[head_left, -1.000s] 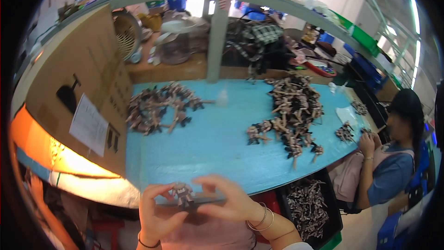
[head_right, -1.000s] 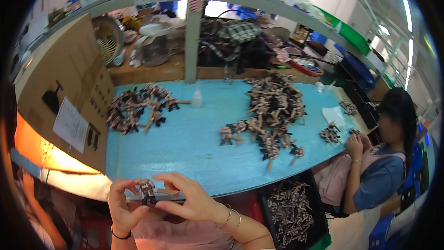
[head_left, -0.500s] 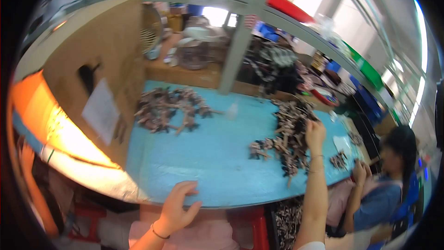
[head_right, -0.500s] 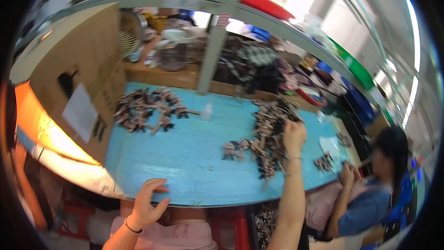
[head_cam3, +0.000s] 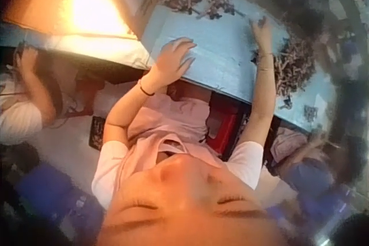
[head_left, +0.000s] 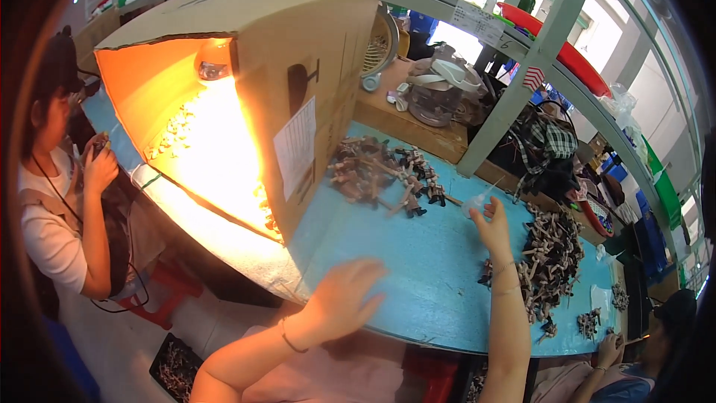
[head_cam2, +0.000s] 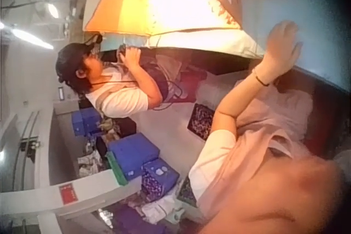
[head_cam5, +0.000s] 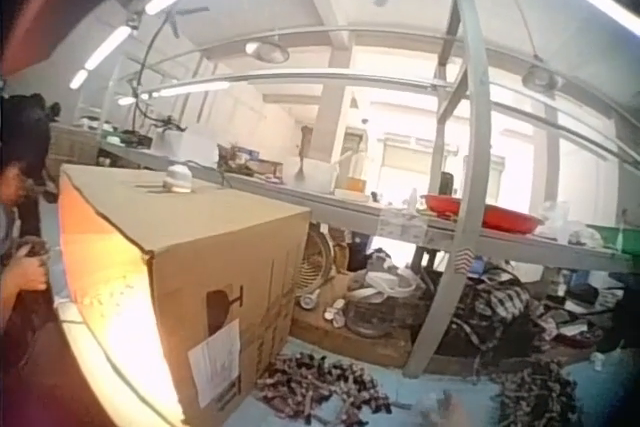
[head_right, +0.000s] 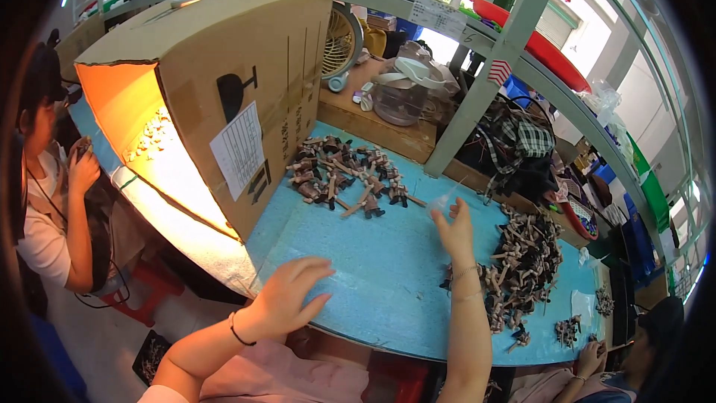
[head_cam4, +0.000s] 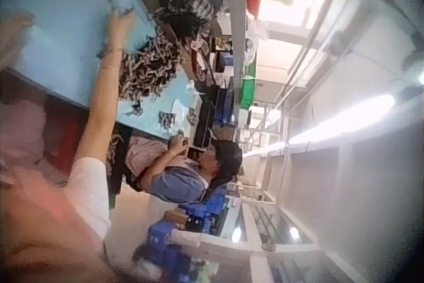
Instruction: The person assembles small plastic toy figures by applying glue from a glue bottle to individual plastic toy parts.
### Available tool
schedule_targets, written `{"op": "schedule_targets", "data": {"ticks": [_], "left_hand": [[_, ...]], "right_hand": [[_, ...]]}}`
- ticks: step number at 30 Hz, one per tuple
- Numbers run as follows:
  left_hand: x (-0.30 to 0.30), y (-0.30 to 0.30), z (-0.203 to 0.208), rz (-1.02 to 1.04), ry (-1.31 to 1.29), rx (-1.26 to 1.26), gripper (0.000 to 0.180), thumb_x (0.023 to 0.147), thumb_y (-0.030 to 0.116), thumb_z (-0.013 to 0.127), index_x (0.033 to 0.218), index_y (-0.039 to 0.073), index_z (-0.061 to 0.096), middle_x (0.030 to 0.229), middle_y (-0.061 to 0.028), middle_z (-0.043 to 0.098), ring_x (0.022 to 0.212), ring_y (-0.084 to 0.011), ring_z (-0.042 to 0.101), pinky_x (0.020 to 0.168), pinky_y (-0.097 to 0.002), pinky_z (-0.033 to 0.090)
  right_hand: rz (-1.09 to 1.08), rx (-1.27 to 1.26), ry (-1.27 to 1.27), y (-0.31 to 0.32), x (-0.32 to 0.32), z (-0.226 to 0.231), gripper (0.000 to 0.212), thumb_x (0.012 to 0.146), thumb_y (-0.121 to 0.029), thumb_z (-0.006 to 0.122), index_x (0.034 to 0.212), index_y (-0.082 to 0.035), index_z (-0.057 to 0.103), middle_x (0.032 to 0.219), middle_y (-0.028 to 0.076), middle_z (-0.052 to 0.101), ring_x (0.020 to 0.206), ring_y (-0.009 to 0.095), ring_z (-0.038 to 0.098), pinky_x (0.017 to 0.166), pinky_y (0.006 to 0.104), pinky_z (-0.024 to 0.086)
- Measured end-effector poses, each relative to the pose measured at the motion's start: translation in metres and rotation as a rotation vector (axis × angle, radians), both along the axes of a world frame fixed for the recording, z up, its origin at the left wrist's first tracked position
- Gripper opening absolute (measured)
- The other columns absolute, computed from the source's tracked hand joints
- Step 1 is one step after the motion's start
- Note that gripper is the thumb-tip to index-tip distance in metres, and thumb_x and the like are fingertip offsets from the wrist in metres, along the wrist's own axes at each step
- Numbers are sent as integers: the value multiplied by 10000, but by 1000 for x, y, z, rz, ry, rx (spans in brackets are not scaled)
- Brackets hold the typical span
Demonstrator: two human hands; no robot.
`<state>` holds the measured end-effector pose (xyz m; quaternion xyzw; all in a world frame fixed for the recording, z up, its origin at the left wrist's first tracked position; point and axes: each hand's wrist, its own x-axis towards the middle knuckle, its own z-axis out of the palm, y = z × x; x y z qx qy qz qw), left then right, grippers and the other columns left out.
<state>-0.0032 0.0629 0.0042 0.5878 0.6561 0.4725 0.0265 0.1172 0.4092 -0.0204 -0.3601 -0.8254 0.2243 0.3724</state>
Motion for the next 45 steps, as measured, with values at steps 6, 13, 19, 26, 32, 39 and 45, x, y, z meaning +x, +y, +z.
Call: {"op": "schedule_targets", "data": {"ticks": [6, 13, 19, 26, 32, 39, 45], "left_hand": [[-64, 72, 6, 321, 393, -8, 304, 723, 4, 515, 1025, 4, 547, 1113, -153, 515, 1100, -306, 453, 924, -393, 359], [-109, 139, -3, 679, 630, 16, 89, 767, 117, 539, 836, 60, 538, 861, -81, 487, 847, -241, 457, 764, -343, 358], [-98, 171, -6, 661, 748, -515, 136, 816, 168, 525, 900, 79, 583, 888, -85, 572, 901, -216, 513, 785, -347, 340], [-88, 142, 19, 481, 653, -519, 206, 835, 141, 530, 1023, 87, 595, 904, -76, 639, 840, -231, 584, 774, -362, 349], [-42, 72, 23, 215, 140, -241, 322, 835, 131, 587, 1152, 84, 553, 1043, -64, 597, 773, -184, 572, 736, -302, 408], [-40, 15, -16, -510, -1634, 102, 339, 917, 156, 491, 1237, 42, 491, 1208, -76, 531, 1004, -146, 530, 842, -273, 445], [-21, 15, -18, -175, -571, -59, 256, 832, 102, 581, 1083, 49, 585, 1089, -124, 554, 1011, -257, 527, 875, -355, 431]], "right_hand": [[36, -39, -83, -13, -17, 11, 303, 795, -207, 650, 940, 45, 567, 824, 124, 632, 774, 195, 607, 697, 309, 470], [260, -244, 204, -85, 11, 27, 234, 834, -149, 618, 968, 34, 557, 883, 91, 632, 799, 123, 595, 703, 252, 467], [409, -494, 265, -135, 28, 36, 207, 867, -110, 574, 1020, 25, 545, 964, 71, 615, 863, 114, 584, 774, 247, 458], [516, -547, 214, -160, 49, 34, 228, 871, -91, 559, 1071, 15, 531, 1019, 94, 611, 923, 150, 578, 811, 284, 459], [509, -687, 341, -169, 56, 36, 242, 879, -94, 549, 1094, 12, 517, 1028, 107, 606, 917, 162, 583, 802, 300, 475], [599, -767, 307, -195, 35, 30, 306, 885, -123, 539, 1158, 8, 496, 1066, 114, 596, 894, 152, 579, 795, 300, 478], [740, -828, 323, -199, 6, 37, 342, 865, -103, 563, 1183, 6, 501, 1066, 70, 595, 908, 134, 568, 804, 275, 461]]}}
